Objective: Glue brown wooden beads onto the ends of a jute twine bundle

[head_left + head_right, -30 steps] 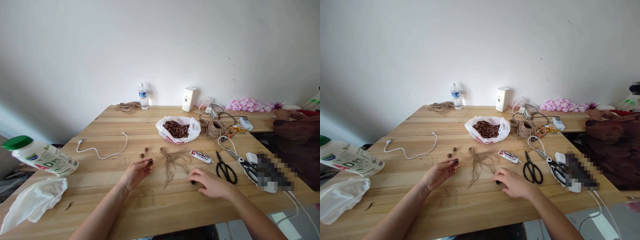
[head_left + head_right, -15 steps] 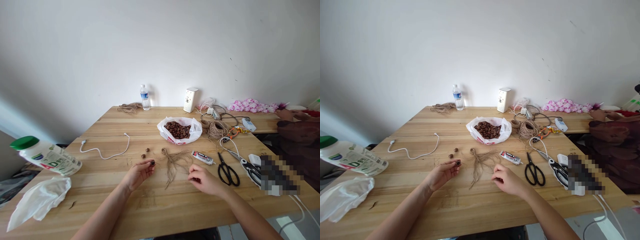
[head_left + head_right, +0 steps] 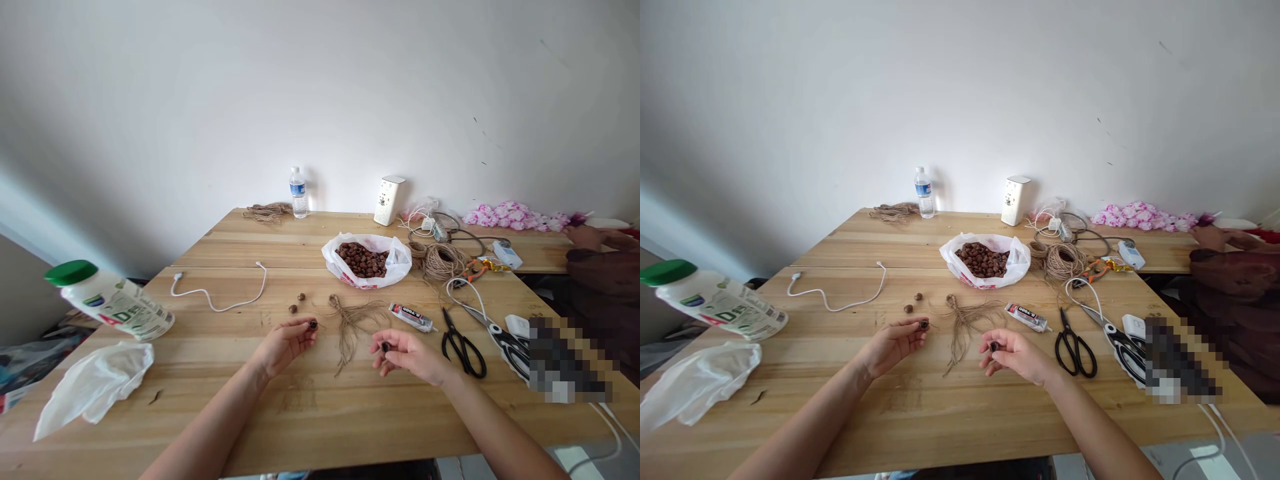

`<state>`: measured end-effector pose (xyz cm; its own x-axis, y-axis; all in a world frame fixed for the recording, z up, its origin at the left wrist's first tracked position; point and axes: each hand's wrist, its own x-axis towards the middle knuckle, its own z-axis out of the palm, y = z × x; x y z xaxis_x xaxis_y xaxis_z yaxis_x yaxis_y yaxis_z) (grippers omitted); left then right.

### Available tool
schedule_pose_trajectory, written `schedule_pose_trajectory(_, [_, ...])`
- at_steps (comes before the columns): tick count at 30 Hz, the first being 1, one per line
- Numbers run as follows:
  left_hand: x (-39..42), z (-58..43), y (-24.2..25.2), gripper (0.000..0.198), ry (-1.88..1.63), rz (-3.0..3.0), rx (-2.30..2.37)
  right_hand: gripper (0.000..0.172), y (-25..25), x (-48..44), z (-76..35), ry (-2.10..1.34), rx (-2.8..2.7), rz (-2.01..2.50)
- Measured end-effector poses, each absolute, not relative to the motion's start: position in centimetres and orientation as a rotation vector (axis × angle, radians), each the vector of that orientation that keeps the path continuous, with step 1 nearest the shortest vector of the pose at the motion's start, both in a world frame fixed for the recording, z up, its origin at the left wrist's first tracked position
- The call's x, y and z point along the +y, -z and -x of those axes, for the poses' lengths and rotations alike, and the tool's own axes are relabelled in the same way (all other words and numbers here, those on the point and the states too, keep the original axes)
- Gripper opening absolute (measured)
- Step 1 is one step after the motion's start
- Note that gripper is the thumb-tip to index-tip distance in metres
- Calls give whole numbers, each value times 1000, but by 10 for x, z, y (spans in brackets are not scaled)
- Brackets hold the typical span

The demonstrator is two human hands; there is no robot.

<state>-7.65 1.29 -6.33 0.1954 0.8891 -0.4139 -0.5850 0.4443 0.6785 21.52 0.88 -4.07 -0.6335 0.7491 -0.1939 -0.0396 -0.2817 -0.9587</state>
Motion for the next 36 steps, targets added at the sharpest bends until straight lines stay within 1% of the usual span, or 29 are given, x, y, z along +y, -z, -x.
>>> schedule_pose_trajectory(2, [13, 76, 63, 14, -1071, -414, 875, 35, 40, 10, -214, -1927, -1466, 908])
schedule_pose_trajectory(7, [13, 76, 65, 13, -1070, -423, 865, 26, 41, 13, -215, -1836, -1565, 982])
schedule_pose_trajectory(11, [14, 76, 68, 14, -1067, -428, 859, 28, 45, 13, -217, -1751, -1559, 896])
schedule_pose_trajectory(18, [14, 76, 69, 14, -1066, -420, 845, 29, 39, 6, -213, -1754, -1622, 695])
schedule_pose_trajectory(22, [14, 76, 70, 14, -1064, -421, 852, 35, 33, 3, -209, -1758, -1542, 673])
schedule_pose_trajectory(26, [14, 75, 70, 14, -1060, -419, 849, 23, 26, 5, -204, -1702, -1562, 756])
schedule_pose_trajectory(28, [14, 74, 69, 14, -1057, -418, 854, 24, 21, 10, -196, -1586, -1638, 836])
schedule_pose_trajectory(30, [13, 73, 67, 14, -1051, -423, 862, 22, 16, 16, -182, -1369, -1780, 897])
schedule_pose_trajectory(33, [12, 72, 64, 15, -1047, -443, 859, 15, 11, 26, -154, -1018, -2035, 852])
schedule_pose_trajectory(36, [11, 72, 62, 16, -1046, -471, 841, 16, 14, 35, -127, -787, -2211, 807])
